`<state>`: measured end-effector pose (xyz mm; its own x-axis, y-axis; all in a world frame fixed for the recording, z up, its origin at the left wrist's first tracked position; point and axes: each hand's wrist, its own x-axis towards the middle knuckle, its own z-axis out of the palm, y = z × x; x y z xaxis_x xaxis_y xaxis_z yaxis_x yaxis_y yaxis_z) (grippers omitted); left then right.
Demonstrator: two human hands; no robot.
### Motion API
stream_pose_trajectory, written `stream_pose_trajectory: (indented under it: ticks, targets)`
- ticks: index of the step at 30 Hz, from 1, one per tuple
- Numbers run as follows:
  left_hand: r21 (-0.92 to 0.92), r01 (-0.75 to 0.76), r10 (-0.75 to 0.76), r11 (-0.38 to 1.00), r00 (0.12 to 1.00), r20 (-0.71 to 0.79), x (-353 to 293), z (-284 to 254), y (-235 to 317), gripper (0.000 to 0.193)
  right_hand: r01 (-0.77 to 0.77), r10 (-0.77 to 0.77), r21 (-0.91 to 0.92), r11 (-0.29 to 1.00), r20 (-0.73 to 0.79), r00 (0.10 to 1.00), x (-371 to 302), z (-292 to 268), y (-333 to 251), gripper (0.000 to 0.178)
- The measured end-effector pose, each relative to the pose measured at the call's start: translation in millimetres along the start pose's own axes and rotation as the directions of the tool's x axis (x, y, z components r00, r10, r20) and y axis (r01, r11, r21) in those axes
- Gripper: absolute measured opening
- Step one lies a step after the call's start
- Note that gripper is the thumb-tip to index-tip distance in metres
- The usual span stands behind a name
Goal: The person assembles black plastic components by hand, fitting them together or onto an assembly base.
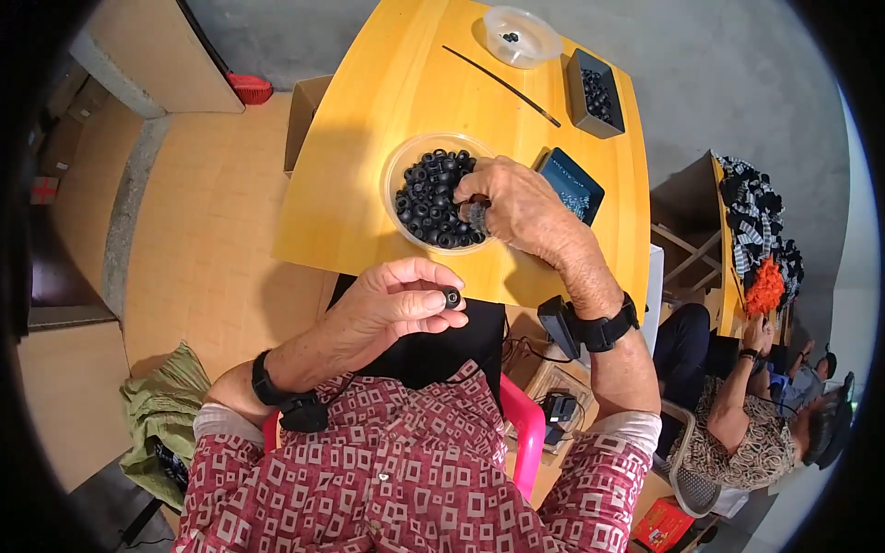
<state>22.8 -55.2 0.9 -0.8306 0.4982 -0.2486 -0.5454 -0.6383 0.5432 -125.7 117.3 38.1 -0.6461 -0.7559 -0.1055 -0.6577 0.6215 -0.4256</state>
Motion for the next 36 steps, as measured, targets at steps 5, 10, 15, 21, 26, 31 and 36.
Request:
stream_pose_trajectory:
  ticks: [5, 10, 15, 21, 26, 31, 36]
  targets:
    - [-0.005, 0.001, -0.001, 1.0, 1.0, 0.004, -1, -1, 0, 0.025, 0.009, 0.01, -0.224, 0.975, 0.086, 0.996, 6, 0, -15, 0.03]
    - [-0.011, -0.007, 0.007, 1.0, 1.0, -0.004, -3, 0, 0, 0.024, 0.024, 0.006, -0.218, 0.976, 0.137, 0.991, 8, -2, -12, 0.031]
    - [-0.021, -0.004, 0.004, 1.0, 1.0, 0.0, 1, -4, -3, 0.023, 0.066, -0.043, -0.125, 0.99, 0.179, 0.983, 10, -8, 4, 0.025]
    - [-0.041, -0.01, 0.008, 0.999, 0.999, -0.041, 7, -10, -4, 0.022, 0.058, -0.026, -0.146, 0.988, 0.217, 0.976, 16, -3, -9, 0.024]
    - [-0.035, -0.021, 0.019, 0.999, 0.998, -0.053, 7, -12, -3, 0.022, 0.009, -0.015, 0.069, 0.998, 0.087, 0.996, 8, 0, -1, 0.021]
    - [-0.033, -0.03, 0.028, 0.999, 0.999, -0.045, 9, -12, -2, 0.021, -0.135, 0.119, 0.41, 0.902, 0.064, 0.991, 2, 6, 5, 0.016]
    - [-0.027, -0.021, 0.02, 0.999, 0.999, -0.03, 11, -14, -3, 0.026, 0.074, -0.074, 0.002, 0.997, -0.073, 0.995, 2, 12, -3, 0.021]
